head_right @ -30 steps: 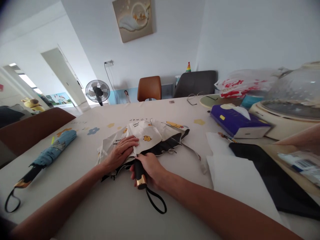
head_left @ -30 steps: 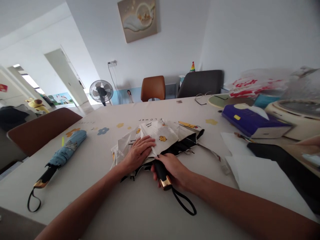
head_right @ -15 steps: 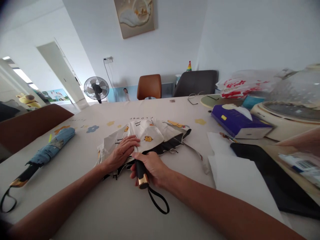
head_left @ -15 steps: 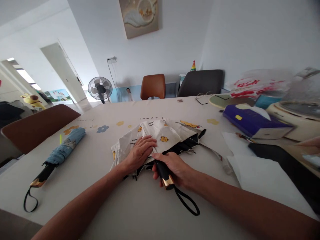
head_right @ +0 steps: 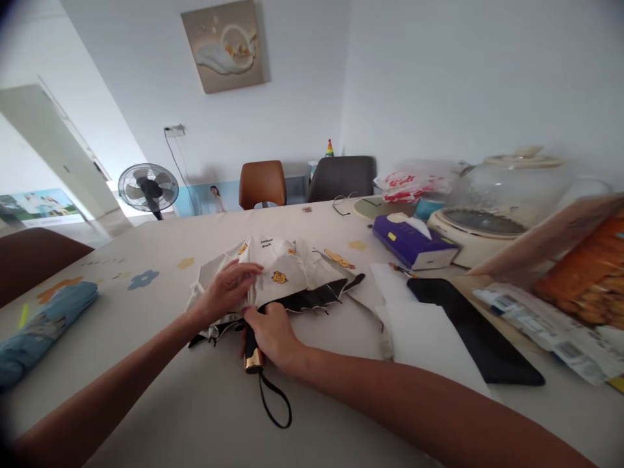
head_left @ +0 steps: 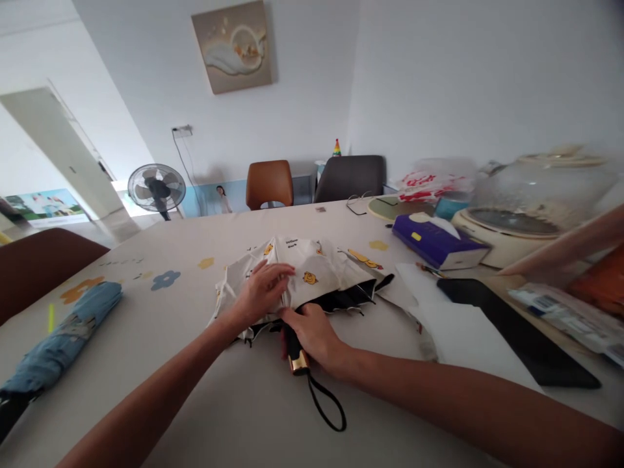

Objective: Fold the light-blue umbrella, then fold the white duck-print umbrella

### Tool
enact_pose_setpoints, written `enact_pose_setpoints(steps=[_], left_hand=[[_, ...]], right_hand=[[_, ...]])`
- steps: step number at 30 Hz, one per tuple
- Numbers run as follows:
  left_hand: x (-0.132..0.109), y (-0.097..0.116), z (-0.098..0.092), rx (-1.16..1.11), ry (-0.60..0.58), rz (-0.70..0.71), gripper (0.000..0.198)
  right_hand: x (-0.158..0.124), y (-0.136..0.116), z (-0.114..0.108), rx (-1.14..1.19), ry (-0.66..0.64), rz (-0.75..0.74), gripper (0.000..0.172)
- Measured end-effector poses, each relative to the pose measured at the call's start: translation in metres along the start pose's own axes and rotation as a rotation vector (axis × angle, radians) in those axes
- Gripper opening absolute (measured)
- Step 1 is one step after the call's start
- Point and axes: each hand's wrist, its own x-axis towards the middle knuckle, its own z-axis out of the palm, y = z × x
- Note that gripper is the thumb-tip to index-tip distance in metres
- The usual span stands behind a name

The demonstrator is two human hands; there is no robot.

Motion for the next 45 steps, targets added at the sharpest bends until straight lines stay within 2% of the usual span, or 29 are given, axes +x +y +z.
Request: enact_pose_setpoints(steps=[2,5,7,11,14,18,21,25,30,32,34,36,39,41,42,44,45], left_hand=[[0.021,0.013,0.000,0.068,0.019,0.109,0.023],[0.049,0.035,0.008,0.259,-0.120,0.307,0.046],[0.063,0.042,0.019,0.428,-0.193,0.372,0.055],[0.082,0.040,0.041,0.631,-0.172,0.368,0.053],[0.089,0.039,0.052,0.655,-0.185,0.412,0.050],[0.102,0.053,0.062,0.690,-0.230,0.472,0.040],[0.117,0.063,0.060,0.721,-0.209,0.414,0.035],[0.128,0.062,0.037,0.747,-0.130,0.304,0.035],[0.115,0.049,-0.008,0.822,-0.158,-0.031,0.036],[0.103,0.049,-0.025,0.845,-0.147,-0.092,0.037],[0.088,0.054,-0.038,0.823,-0.057,-0.079,0.040],[0.068,0.061,-0.047,0.779,0.103,-0.007,0.043],[0.031,0.064,-0.048,0.761,0.311,0.162,0.042],[0.008,0.056,-0.043,0.793,0.317,0.236,0.038],[-0.001,0.049,-0.041,0.806,0.256,0.246,0.037],[-0.012,0.035,-0.039,0.762,0.211,0.211,0.034],[-0.013,0.030,-0.041,0.704,0.261,0.161,0.032]], right_hand=[[0.011,0.002,-0.001,-0.125,0.000,-0.094,0.031],[0.024,0.002,-0.003,-0.270,0.032,-0.246,0.033],[0.030,0.002,-0.005,-0.323,0.067,-0.298,0.030],[0.036,0.003,-0.007,-0.325,0.091,-0.258,0.030],[0.038,0.004,-0.007,-0.333,0.102,-0.241,0.028],[0.037,0.004,-0.005,-0.314,0.136,-0.250,0.016],[0.036,0.005,-0.005,-0.265,0.127,-0.207,0.021],[0.036,0.005,-0.005,-0.222,0.102,-0.116,0.031],[0.037,0.005,-0.005,-0.170,0.090,-0.071,0.031],[0.038,0.005,-0.005,-0.160,0.080,-0.074,0.031],[0.038,0.005,-0.006,-0.148,0.071,-0.084,0.032],[0.038,0.005,-0.007,-0.133,0.061,-0.095,0.032],[0.036,0.003,-0.008,-0.116,0.053,-0.109,0.032],[0.036,0.003,-0.008,-0.109,0.057,-0.114,0.031],[0.036,0.003,-0.008,-0.103,0.060,-0.119,0.028],[0.038,0.003,-0.007,-0.092,0.061,-0.123,0.024],[0.038,0.003,-0.007,-0.090,0.060,-0.123,0.023]])
